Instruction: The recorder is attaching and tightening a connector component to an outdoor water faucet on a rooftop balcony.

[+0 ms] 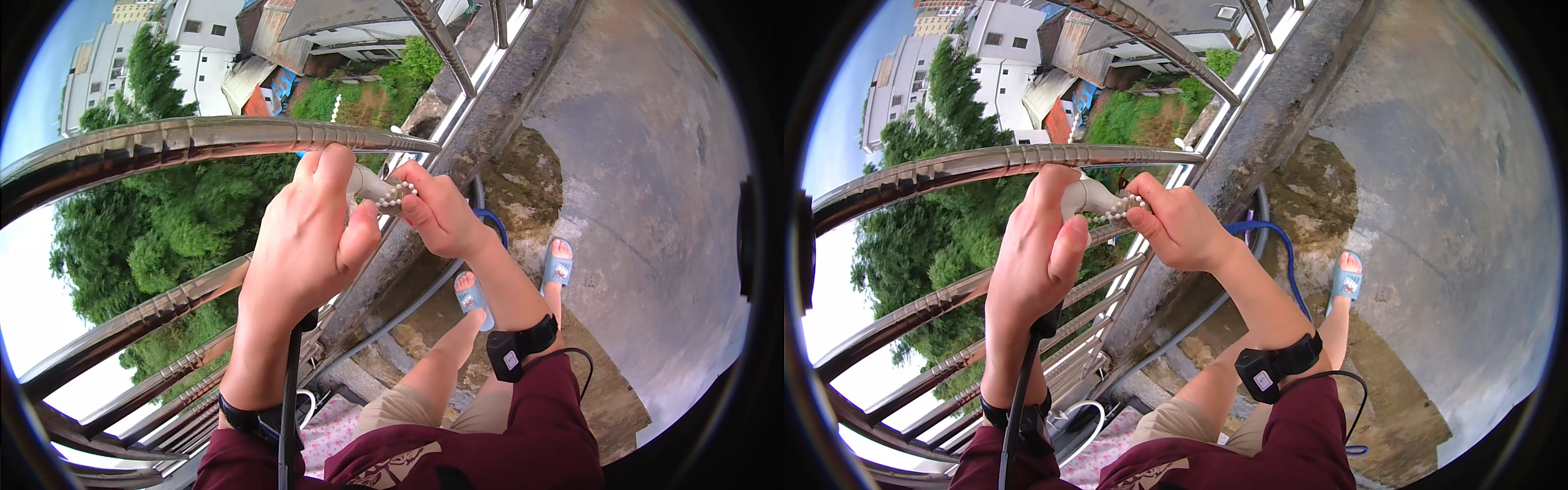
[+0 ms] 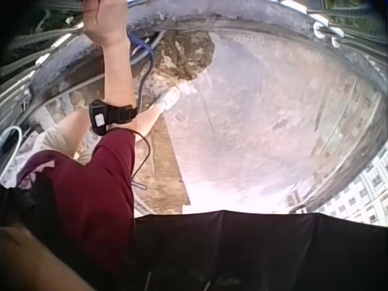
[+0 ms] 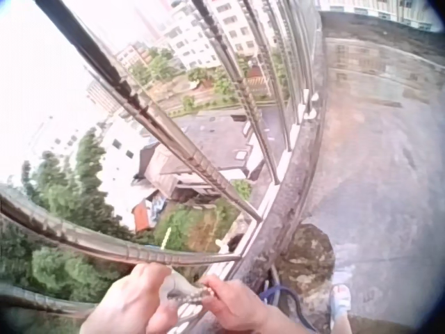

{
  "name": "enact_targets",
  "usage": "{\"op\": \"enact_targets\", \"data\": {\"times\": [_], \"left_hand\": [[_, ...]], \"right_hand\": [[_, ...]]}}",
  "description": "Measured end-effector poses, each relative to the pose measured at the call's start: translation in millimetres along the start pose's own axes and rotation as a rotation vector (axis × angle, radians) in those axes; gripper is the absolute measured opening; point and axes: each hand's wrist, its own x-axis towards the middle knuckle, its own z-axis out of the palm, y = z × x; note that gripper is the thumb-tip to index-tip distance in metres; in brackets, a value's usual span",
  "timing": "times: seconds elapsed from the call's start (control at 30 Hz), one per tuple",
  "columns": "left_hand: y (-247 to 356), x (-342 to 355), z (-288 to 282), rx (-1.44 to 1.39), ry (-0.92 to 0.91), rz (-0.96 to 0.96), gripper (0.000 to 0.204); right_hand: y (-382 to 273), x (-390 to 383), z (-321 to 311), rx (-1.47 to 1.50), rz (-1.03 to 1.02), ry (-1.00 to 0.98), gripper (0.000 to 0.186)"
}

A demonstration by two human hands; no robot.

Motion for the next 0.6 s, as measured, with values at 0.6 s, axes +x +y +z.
{"op": "enact_targets", "data": {"times": [0.6], "left_hand": [[10, -16, -13, -0.205, 0.074, -0.234, 0.031]], "right_hand": [[-5, -5, 2, -0.169, -0.142, 0.094, 0.037]]}}
